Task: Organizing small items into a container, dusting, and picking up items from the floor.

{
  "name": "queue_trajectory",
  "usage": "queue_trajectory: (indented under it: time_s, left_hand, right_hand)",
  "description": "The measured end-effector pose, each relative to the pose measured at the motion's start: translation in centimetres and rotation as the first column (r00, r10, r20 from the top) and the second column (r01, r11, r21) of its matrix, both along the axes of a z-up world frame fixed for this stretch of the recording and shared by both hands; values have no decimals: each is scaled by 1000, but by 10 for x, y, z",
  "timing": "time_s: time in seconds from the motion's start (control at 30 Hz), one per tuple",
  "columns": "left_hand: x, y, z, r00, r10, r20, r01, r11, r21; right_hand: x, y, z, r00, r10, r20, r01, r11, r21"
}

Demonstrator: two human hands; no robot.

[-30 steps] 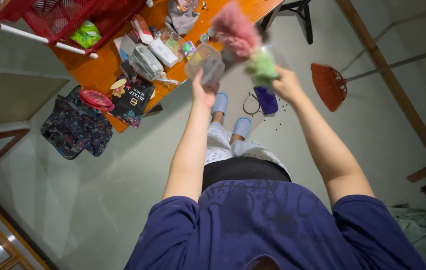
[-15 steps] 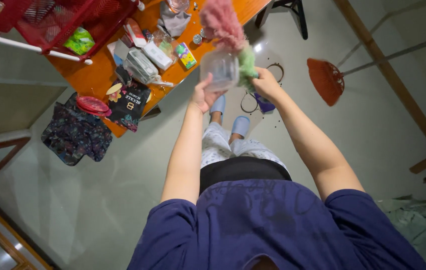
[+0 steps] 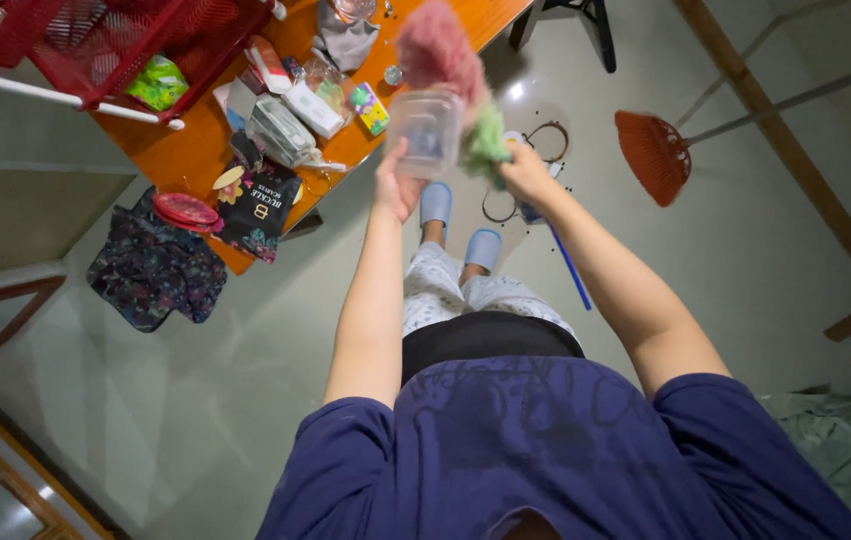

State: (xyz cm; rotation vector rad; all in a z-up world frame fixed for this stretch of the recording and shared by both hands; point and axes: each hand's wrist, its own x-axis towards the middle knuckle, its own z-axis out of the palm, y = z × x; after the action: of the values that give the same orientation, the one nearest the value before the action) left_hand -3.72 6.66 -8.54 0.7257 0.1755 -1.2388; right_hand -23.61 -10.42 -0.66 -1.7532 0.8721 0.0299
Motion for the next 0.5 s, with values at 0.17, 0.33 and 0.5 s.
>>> queue_trajectory:
  time_s: [0.17,0.33,0.5]
  left_hand:
    - [2,-11,27,999,-48,-12,47,998,-47]
    - [9,-6,33,992,-57,114,61,997,-36]
    - [10,-7,20,973,28,230,-29,1000,-1]
  right_hand:
    - [-16,-35,-2,962,153,228,-176,981,85]
    - [-37,-50,29,951,268,-156,-272,962,-6]
    - [-48,-50,16,970,62,-234,-78,995,-61]
